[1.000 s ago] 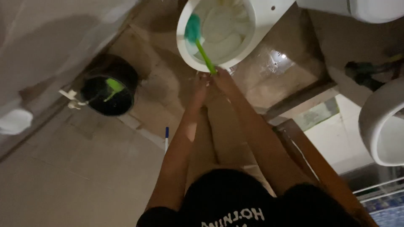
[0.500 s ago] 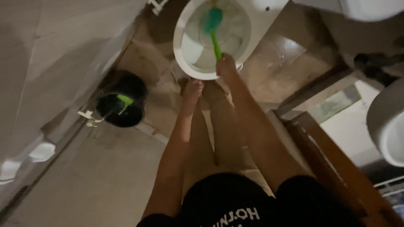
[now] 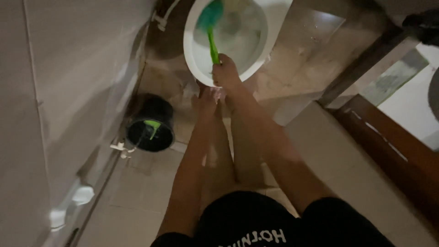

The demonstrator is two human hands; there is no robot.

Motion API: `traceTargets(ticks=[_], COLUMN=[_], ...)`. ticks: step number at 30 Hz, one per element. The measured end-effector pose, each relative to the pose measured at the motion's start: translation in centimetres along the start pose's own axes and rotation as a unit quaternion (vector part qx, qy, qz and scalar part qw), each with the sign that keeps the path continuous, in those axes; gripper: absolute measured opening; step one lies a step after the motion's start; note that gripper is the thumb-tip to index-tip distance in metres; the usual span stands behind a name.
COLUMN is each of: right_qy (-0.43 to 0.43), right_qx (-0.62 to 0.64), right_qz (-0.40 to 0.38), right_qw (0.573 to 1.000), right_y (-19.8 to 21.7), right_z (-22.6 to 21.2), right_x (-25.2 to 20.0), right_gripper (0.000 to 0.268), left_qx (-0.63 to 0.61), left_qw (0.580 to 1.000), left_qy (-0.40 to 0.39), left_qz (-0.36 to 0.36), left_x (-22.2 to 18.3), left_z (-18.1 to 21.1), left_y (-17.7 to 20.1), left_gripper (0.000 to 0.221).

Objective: The recorder is scrubbing the inside of a toilet bowl with a brush, pouring water from a bucket, and applying cleaning powder.

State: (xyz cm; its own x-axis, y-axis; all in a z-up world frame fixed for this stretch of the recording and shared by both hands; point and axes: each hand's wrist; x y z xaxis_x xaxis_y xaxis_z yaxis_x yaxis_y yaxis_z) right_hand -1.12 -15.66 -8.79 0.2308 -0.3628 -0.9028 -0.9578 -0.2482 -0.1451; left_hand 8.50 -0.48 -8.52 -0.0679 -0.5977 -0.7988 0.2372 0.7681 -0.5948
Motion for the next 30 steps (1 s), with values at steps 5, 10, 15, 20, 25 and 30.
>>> traceTargets(ticks=[5, 10, 15, 20, 25, 30], right_qy=[0.014, 0.068, 0.152, 0.137, 0.148, 0.209], right_qx=[0.172, 0.212, -0.024, 0.621, 0.55, 0.45], right_qz=[0.007, -0.01, 0.023, -0.147, -0.055, -0.111], right_qw=[0.985, 0.975, 0.988, 0.757, 0.82, 0.861], right_y=[1.7, -2.3, 0.9, -1.4, 3.8, 2.7], right_z=[-2.0, -6.9, -1.5, -8.0, 0.4, -6.9], right_x=[-2.4, -8.0, -1.6, -7.2, 0.5, -5.9], right_gripper=[0.048, 0.052, 0.014, 0.02, 0.028, 0.038], left_qx=[0.554, 0.689, 0.607, 0.648, 0.539, 0.468], left_qw=[0.825, 0.715, 0.793, 0.759, 0.837, 0.872], left_qy=[0.074, 0.1, 0.041, 0.062, 0.077, 0.139], left_qz=[0.089, 0.067, -0.041, -0.008, -0.045, -0.032], left_x=[-5.2, 0.3, 0.6, 2.6, 2.4, 3.1], left_z=[2.6, 4.8, 7.3, 9.4, 9.6, 7.5], left_y=[-11.2, -3.9, -6.2, -4.0, -0.1, -5.6], left_gripper=[0.039, 0.04, 0.032, 0.037, 0.032, 0.068])
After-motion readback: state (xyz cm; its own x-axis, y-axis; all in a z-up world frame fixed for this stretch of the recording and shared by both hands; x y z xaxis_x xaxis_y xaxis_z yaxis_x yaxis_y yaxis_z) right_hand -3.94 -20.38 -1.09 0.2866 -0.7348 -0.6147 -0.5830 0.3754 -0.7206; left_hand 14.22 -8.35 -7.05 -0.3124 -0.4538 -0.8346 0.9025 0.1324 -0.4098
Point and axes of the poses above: each hand's wrist, its own x-axis towards the middle knuckle, its own y-axis out of the back of the hand, z = x × y, and after that the axes turned 14 degrees about -z, right-handed
